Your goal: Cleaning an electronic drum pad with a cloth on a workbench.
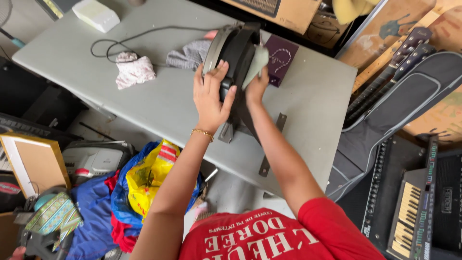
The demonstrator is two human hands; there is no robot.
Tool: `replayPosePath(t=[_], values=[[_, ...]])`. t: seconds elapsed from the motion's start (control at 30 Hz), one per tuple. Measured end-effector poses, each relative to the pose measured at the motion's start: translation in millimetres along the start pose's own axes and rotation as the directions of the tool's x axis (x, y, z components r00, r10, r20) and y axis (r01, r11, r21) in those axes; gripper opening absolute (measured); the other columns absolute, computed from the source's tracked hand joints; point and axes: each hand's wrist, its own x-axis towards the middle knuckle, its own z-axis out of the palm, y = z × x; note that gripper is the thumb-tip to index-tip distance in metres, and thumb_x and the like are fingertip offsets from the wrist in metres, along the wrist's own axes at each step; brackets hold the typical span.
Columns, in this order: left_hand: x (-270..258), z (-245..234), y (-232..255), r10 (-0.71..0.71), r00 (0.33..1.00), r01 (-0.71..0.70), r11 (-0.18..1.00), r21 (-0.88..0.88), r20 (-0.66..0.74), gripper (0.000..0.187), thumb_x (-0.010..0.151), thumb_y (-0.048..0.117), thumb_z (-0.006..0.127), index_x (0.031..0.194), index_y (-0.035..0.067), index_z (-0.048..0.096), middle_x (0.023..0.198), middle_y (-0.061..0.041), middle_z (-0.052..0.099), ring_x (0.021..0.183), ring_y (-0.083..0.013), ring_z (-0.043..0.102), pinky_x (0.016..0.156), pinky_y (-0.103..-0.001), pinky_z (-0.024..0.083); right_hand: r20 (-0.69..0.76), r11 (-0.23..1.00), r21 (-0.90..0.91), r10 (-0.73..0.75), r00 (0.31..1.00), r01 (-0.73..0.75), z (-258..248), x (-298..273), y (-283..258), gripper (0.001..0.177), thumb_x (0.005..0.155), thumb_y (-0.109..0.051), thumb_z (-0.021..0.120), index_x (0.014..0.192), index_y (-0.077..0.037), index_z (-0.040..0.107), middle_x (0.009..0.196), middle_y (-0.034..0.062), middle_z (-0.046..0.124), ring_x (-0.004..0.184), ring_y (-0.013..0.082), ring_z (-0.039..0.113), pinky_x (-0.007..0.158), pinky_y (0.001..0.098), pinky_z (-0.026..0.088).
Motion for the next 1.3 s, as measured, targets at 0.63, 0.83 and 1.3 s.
replayPosePath(t=[0.63, 0.83, 1.3], values=[[2.1, -0.3, 7.2, 0.019, 0.999, -0.019, 1.0, -0.002, -0.026, 0.047, 0.097, 0.024, 0.069, 0.139, 0.008, 0.059, 0.138, -0.009, 0.064, 0.13, -0.0391, 0.055, 0.123, -0.054, 0.033, 0.198, 0.815, -0.206, -0.508, 0.839, 0.542, 12.7, -18.5, -153.0, 0.039, 0.1, 0.001, 0.045, 0.138, 0.007, 0.056, 0.147, 0.0188, 0.044, 0.137, 0.031, 0.047, 0.12, 0.039, 0.037], [3.4, -0.3, 6.9, -0.001, 1.0, 0.001, 1.0, -0.001, -0.008, 0.047, 0.097, 0.023, 0.07, 0.14, 0.008, 0.06, 0.137, -0.008, 0.064, 0.131, -0.0371, 0.056, 0.124, -0.054, 0.033, 0.156, 0.936, -0.002, -0.347, 0.925, 0.351, 3.9, 39.0, -60.6, 0.022, 0.108, -0.003, 0.053, 0.124, 0.005, 0.067, 0.127, 0.0092, 0.058, 0.12, 0.023, 0.06, 0.108, 0.0315, 0.046], [2.9, -0.1, 3.0, 0.031, 0.999, -0.031, 0.999, -0.009, -0.016, 0.048, 0.098, 0.024, 0.068, 0.142, 0.007, 0.059, 0.14, -0.01, 0.063, 0.131, -0.0395, 0.054, 0.124, -0.054, 0.033, 0.105, 0.951, -0.133, -0.265, 0.958, 0.278, -22.9, 50.6, 20.3, 0.027, 0.094, -0.002, 0.061, 0.12, 0.005, 0.068, 0.119, 0.0112, 0.061, 0.117, 0.0252, 0.058, 0.105, 0.0328, 0.043]])
